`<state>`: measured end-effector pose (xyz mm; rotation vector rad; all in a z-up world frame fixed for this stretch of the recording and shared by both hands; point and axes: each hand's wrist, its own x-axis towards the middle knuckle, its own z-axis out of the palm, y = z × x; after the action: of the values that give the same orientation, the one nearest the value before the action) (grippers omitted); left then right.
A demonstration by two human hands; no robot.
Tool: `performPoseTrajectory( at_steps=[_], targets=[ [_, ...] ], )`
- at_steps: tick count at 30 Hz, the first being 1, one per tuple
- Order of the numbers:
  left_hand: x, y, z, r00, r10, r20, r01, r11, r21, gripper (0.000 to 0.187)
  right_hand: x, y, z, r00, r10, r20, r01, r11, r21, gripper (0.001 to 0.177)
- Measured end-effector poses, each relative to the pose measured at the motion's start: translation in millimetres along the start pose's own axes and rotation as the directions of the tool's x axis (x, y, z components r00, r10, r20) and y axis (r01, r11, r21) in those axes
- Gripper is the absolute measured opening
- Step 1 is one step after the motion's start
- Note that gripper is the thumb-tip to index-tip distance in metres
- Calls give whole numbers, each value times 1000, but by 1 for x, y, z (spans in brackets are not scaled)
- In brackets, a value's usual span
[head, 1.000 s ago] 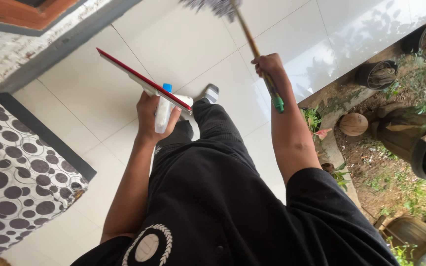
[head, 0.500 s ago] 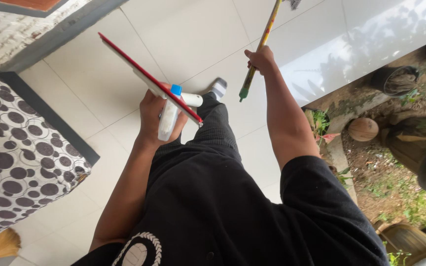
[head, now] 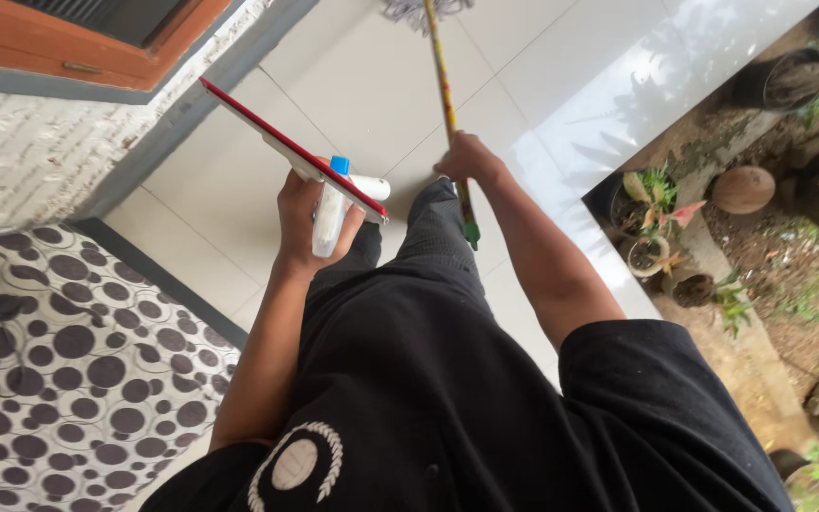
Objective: The person cleans a large glass window using a spray bottle and a squeegee. They repeatedly spray the glass surface and wipe it with the squeegee in vertical and horizontal motions. The person also briefly uses a mop to clean the tiled floor near the window.
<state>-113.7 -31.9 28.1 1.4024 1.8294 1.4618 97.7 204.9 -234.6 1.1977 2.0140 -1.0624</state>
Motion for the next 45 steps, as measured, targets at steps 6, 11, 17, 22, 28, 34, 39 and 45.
performPoseTrajectory(
  at_steps=[6, 11, 17, 22, 28, 34, 39, 45],
  targets=[
    [-41, -26, -47, 1000, -4, 1, 4, 1000, -1, 38, -96, -88, 51, 994, -62, 89, 64, 998, -18, 52],
    [-54, -37, -64, 1000, -21, 1, 21, 1000, -13, 34, -139, -97, 80, 969, -221, 113, 221, 975, 17, 52],
    [-50, -40, -62, 999, 39, -33, -41, 999, -34, 36, -123, -82, 129, 922, 82, 379, -309, 745, 591, 18],
    [-38, -40, -50, 999, 44, -25, -46, 995, -88, 45, -119, -71, 108, 924, 197, 327, -350, 779, 521, 24],
    [-18, -35, -29, 999, 36, 25, -35, 999, -38, 35, -118, -58, 57, 945, 197, 263, -316, 761, 566, 20],
    [10, -38, -10, 994, 74, 84, -72, 997, -21, 37, -111, 13, 35, 942, 281, 183, -304, 487, 819, 23],
    [28, -27, 4, 980, 55, 190, -44, 997, -62, 35, -112, 71, 35, 888, 446, 116, -262, 281, 923, 20],
    [39, -10, 19, 945, 167, 282, -138, 983, -122, 30, -112, 76, 77, 815, 572, 97, -253, 200, 946, 30]
  ],
)
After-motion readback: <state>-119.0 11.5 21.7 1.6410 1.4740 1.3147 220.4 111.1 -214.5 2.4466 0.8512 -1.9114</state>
